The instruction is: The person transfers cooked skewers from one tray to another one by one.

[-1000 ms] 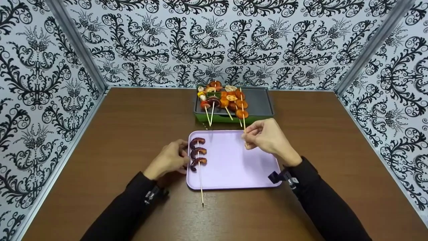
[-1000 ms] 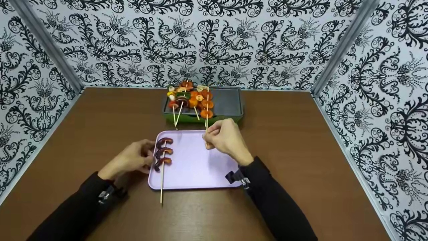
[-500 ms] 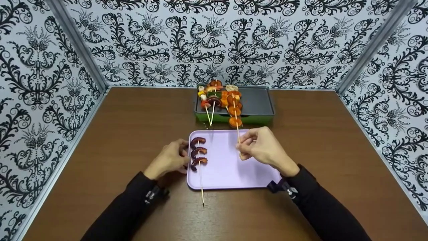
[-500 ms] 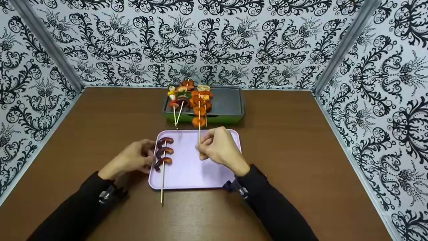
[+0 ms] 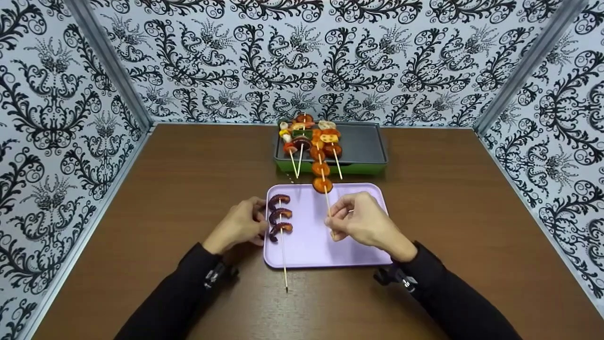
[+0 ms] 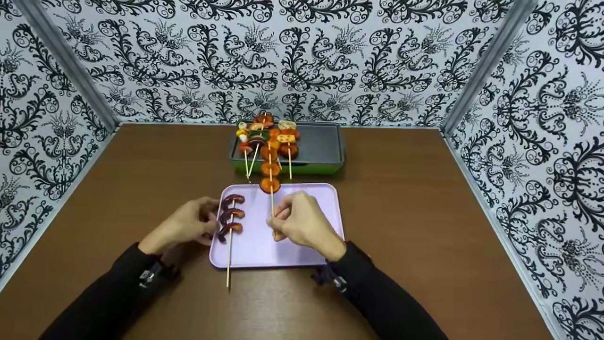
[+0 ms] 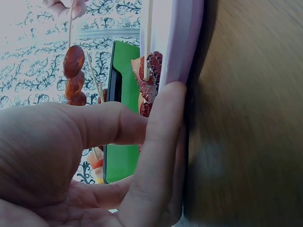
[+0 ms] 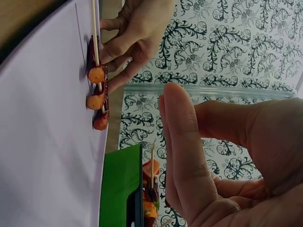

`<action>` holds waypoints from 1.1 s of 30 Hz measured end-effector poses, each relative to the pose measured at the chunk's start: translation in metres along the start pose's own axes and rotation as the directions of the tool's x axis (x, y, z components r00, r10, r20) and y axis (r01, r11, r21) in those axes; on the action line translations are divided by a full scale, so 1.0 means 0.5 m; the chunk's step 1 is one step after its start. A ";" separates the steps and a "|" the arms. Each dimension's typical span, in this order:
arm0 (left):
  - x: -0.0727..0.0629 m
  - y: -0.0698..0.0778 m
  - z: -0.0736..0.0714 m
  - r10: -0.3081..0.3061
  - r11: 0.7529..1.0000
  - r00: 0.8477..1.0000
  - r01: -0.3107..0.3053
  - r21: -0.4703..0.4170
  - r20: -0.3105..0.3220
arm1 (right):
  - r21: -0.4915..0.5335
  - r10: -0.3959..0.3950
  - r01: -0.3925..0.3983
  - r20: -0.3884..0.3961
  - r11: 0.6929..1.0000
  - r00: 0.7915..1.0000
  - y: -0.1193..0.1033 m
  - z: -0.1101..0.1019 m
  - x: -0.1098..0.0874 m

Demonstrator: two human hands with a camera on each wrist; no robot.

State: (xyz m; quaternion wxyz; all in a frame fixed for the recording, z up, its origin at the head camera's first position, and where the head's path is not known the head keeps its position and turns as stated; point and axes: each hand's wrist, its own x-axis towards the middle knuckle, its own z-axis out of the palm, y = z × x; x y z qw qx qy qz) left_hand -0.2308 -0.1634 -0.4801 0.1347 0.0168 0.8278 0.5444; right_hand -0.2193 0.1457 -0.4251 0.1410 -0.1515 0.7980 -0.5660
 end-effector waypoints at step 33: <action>-0.001 -0.001 0.001 -0.008 0.999 1.000 0.008 -0.036 0.012 | -0.060 0.050 -0.044 0.094 0.997 0.994 0.048 0.060 -0.029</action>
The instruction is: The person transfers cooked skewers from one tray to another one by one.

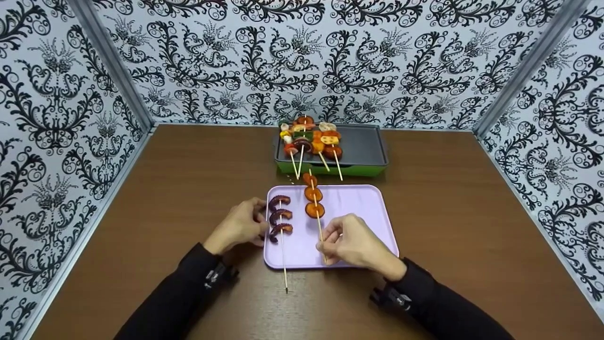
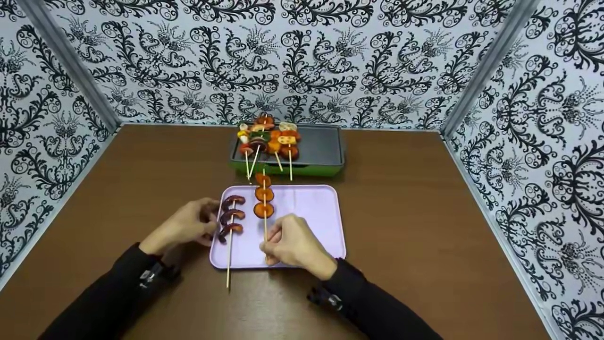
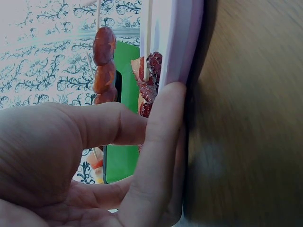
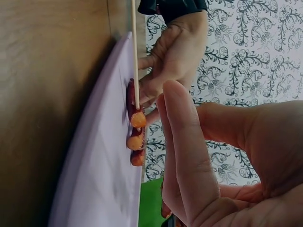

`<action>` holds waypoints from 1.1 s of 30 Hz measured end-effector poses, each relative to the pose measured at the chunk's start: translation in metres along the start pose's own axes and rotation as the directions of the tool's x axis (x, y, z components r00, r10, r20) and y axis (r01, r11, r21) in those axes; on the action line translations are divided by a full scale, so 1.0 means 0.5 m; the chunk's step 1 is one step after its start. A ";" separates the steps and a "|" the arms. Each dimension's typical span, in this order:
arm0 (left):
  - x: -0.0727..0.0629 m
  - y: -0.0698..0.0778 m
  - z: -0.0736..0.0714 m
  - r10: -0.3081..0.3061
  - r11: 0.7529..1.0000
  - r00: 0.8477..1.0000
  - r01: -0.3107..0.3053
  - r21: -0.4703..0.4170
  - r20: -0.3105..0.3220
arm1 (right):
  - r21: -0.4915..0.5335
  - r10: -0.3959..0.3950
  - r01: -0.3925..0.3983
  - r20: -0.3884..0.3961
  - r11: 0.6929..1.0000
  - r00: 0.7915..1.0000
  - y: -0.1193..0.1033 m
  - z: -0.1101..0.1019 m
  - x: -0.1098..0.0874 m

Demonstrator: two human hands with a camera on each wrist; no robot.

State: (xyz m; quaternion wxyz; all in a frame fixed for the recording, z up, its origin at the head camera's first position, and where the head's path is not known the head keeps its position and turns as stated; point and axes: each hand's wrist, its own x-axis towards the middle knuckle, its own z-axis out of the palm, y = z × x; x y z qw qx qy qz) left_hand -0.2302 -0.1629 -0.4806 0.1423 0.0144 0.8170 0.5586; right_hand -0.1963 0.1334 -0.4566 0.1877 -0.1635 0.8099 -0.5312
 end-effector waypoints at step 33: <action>-0.001 0.002 0.001 -0.018 1.000 1.000 0.018 0.001 0.001 | 0.047 0.064 -0.068 0.076 0.997 0.995 0.013 0.060 -0.001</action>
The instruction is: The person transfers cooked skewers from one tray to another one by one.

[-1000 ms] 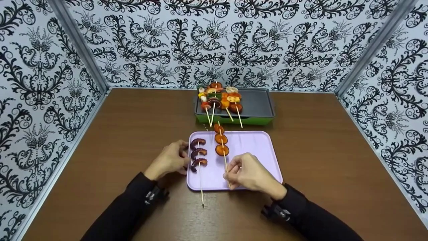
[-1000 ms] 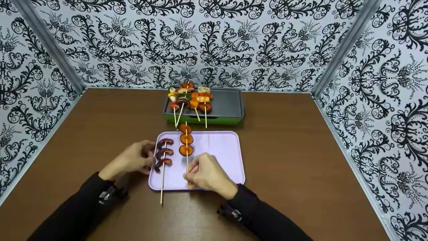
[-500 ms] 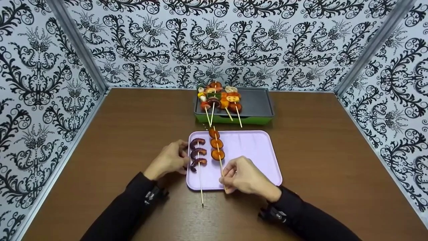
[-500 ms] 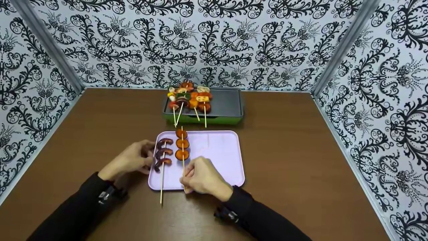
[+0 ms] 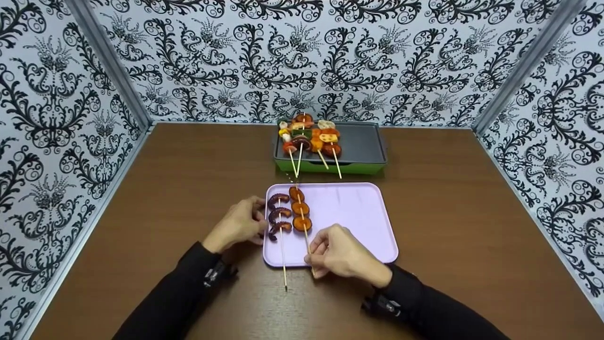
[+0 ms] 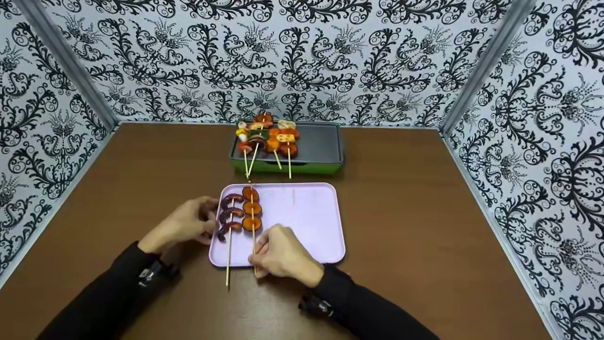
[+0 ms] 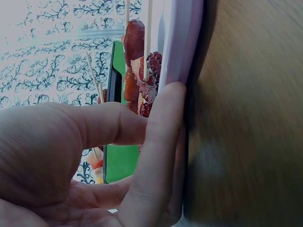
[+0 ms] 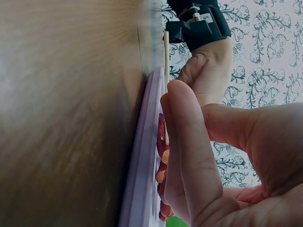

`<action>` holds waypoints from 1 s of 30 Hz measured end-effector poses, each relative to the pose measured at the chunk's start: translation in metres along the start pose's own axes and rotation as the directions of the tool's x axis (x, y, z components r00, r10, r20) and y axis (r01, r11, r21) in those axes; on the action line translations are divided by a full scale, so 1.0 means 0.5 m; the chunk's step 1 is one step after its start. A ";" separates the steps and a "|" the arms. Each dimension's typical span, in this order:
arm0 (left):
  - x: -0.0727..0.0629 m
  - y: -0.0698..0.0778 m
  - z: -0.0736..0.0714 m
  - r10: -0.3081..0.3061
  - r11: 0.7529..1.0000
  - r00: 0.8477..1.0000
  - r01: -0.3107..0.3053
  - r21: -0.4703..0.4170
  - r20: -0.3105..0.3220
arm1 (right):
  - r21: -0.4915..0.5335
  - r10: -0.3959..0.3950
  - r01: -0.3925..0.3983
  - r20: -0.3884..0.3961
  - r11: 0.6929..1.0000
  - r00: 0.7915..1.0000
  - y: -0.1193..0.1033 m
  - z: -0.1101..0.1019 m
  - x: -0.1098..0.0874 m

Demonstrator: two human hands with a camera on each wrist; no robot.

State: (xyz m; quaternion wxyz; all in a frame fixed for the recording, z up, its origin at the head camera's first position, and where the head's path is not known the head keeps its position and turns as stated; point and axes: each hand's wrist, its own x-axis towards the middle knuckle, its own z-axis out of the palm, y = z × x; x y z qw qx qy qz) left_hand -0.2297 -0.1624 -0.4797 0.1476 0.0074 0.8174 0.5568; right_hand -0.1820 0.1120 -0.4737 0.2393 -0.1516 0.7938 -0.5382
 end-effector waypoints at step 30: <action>0.005 -0.001 0.000 0.015 1.000 1.000 -0.015 0.011 -0.004 | -0.018 -0.015 0.016 0.033 1.000 0.999 0.005 0.003 -0.002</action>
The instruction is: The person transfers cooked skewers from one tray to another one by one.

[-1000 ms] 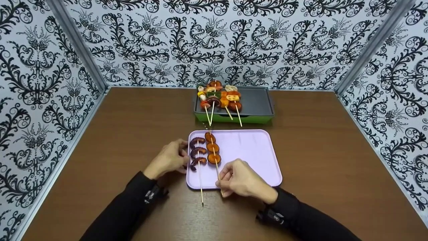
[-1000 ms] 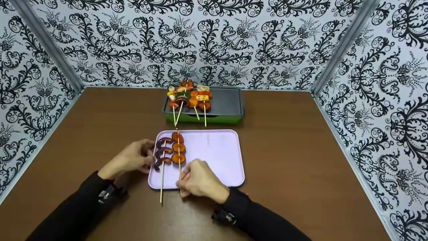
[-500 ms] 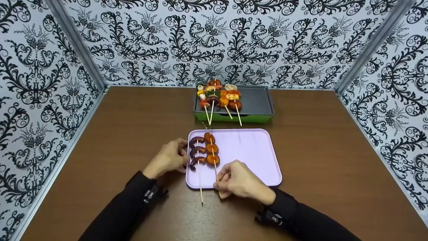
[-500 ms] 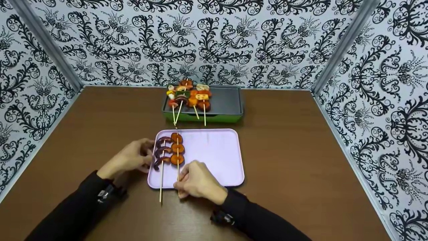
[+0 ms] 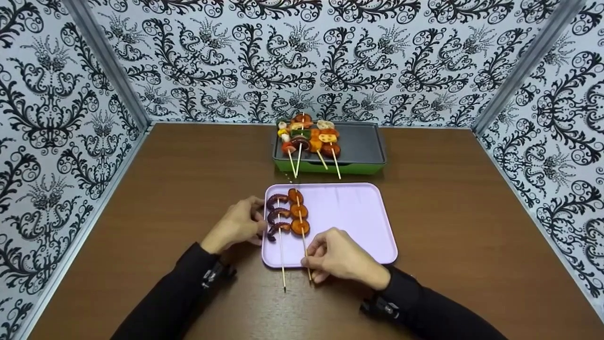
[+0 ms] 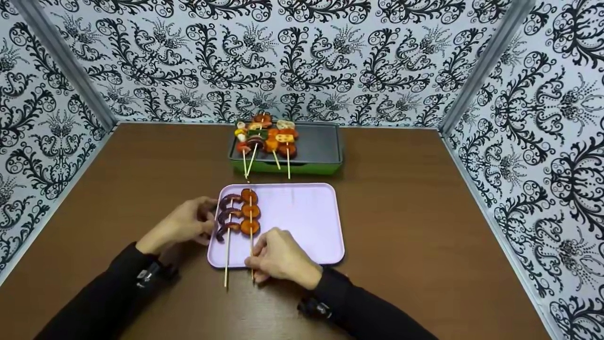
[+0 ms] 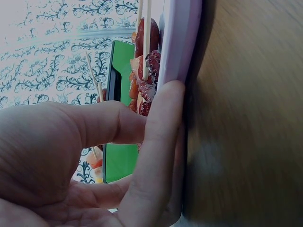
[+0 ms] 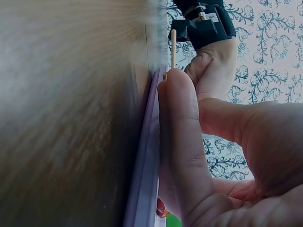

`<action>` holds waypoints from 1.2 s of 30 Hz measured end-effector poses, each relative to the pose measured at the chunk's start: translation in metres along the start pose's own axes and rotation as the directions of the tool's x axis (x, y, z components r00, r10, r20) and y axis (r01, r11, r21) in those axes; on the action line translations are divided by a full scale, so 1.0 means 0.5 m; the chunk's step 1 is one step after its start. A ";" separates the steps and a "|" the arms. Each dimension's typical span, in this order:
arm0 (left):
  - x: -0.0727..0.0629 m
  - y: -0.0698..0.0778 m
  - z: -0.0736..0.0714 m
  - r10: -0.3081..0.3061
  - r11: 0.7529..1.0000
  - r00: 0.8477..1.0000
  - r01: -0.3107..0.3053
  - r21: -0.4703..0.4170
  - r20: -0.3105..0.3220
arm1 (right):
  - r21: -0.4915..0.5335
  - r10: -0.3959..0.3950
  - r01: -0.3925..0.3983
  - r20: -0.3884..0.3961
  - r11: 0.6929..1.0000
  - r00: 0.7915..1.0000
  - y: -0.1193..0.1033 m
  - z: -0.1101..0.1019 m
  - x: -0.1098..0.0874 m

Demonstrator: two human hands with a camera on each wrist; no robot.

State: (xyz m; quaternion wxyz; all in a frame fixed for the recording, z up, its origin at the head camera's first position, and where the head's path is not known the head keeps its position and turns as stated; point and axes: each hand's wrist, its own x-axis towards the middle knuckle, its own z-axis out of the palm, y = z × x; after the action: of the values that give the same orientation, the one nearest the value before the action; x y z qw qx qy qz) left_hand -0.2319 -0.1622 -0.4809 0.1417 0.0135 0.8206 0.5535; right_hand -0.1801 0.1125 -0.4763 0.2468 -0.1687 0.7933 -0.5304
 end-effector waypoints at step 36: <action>-0.001 -0.001 0.001 -0.011 0.999 1.000 0.011 0.031 -0.019 | -0.398 -0.247 0.162 -0.172 0.903 0.954 -0.010 -0.077 0.012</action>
State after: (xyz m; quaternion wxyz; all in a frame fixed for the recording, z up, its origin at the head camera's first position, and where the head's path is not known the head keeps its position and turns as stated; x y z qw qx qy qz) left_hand -0.2310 -0.1618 -0.4813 0.1367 0.0058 0.8304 0.5401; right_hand -0.2070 0.1367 -0.4608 0.0636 -0.2368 0.8808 -0.4050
